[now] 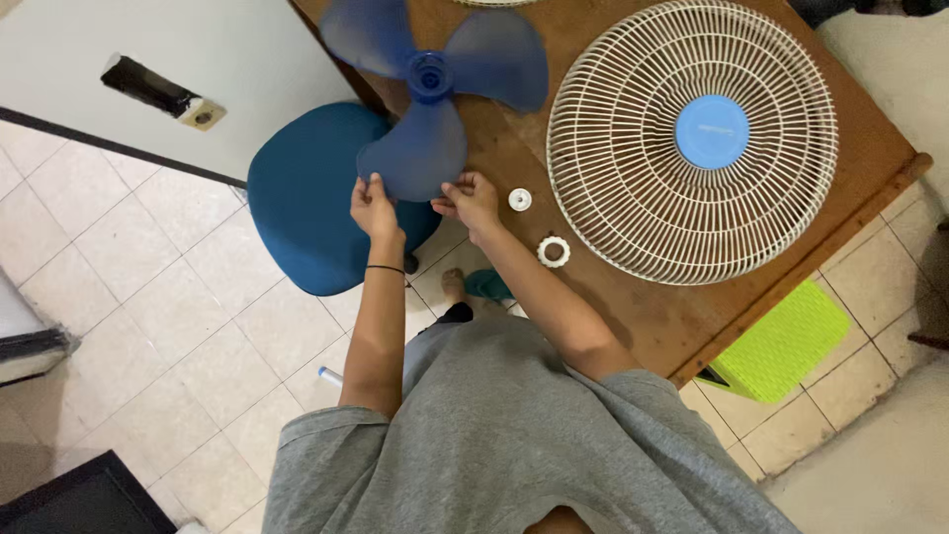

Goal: The person assembles a standing electric fan by hand. They remove the front grille, detach the fan blades, and then reattach the blades and grille to the fan stand.

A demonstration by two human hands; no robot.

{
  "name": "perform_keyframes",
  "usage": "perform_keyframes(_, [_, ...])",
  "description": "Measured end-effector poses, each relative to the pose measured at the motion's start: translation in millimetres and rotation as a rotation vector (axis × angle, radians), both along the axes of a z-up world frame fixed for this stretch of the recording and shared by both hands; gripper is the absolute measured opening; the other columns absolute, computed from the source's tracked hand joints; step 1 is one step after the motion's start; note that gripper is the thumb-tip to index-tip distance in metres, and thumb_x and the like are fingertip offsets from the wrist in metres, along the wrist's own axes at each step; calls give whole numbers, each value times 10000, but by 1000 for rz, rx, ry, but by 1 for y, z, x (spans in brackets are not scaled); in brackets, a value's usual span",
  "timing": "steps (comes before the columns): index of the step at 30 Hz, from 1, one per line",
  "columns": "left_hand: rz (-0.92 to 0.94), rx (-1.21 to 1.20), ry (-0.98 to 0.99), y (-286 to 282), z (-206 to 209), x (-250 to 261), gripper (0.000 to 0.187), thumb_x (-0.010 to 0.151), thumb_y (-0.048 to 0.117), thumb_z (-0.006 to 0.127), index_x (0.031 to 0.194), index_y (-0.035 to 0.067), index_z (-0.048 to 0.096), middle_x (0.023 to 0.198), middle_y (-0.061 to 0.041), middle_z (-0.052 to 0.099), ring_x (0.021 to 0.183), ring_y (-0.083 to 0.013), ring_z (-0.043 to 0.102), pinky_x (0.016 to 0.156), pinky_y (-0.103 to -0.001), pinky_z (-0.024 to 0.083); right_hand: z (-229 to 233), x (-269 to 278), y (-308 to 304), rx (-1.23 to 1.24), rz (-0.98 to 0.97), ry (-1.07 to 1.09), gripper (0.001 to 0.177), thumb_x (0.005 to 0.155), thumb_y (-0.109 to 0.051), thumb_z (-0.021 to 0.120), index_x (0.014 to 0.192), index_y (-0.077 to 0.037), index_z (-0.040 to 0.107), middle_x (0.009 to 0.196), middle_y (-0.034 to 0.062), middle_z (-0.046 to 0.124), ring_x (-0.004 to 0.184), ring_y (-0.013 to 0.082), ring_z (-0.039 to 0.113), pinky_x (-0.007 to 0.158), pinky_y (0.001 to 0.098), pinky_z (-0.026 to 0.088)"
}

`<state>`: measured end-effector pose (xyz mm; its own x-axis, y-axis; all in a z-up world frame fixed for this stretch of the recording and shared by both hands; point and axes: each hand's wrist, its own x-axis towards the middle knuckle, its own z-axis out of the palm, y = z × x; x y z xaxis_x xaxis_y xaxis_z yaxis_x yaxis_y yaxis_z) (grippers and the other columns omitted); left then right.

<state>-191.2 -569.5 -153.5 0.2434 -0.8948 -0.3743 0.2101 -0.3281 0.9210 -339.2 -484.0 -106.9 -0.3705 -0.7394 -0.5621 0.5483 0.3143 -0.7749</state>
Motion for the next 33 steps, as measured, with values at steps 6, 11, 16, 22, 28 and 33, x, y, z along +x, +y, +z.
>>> perform_keyframes(6, [-47, 11, -14, -12, -18, 9, 475, 956, 38, 635, 1422, -21, 557, 960, -42, 686, 783, -118, 616, 683, -290, 541, -15, 28, -16, 8, -68, -56, 220, 951, -24, 649, 1113, 35, 513, 1020, 189, 680, 863, 277, 752, 750, 365, 628])
perform_keyframes(11, [-73, 38, -2, -32, -20, 11, 497, 963, 19, 636, 1448, -25, 535, 931, -24, 666, 794, -108, 615, 709, -283, 552, -22, 31, -30, -53, -78, -56, 253, 960, -62, 657, 1138, 34, 506, 1030, 199, 679, 897, 278, 749, 786, 377, 630])
perform_keyframes(16, [-118, 49, 18, -26, -7, 17, 523, 986, 87, 637, 1484, -4, 508, 1029, -45, 664, 868, -131, 624, 738, -306, 550, -20, 29, -29, 4, -65, -37, 303, 953, -137, 686, 1157, 22, 529, 1042, 198, 693, 897, 272, 754, 776, 376, 674])
perform_keyframes(22, [-142, 47, 116, -19, -7, 23, 617, 992, 155, 623, 1547, 60, 371, 1383, -95, 590, 1252, -216, 587, 1002, -389, 522, -24, 19, -16, -30, -104, -55, 342, 926, -198, 733, 1150, -8, 558, 1047, 160, 693, 870, 239, 728, 742, 383, 662])
perform_keyframes(28, [-181, 48, 145, -20, -13, 21, 661, 986, 156, 618, 1563, 36, 319, 1551, -168, 457, 1388, -285, 505, 1106, -428, 469, -19, 6, -16, 8, -166, -102, 298, 941, -232, 725, 1102, -43, 561, 1032, 125, 681, 870, 226, 706, 769, 397, 638])
perform_keyframes(33, [-193, 24, 10, -22, -4, 19, 687, 1009, 182, 636, 1580, 12, 296, 1597, -185, 384, 1458, -306, 414, 1163, -397, 392, -17, 0, -16, -47, -199, -134, 286, 936, -234, 723, 1090, -51, 567, 1033, 120, 683, 888, 224, 697, 793, 407, 637])
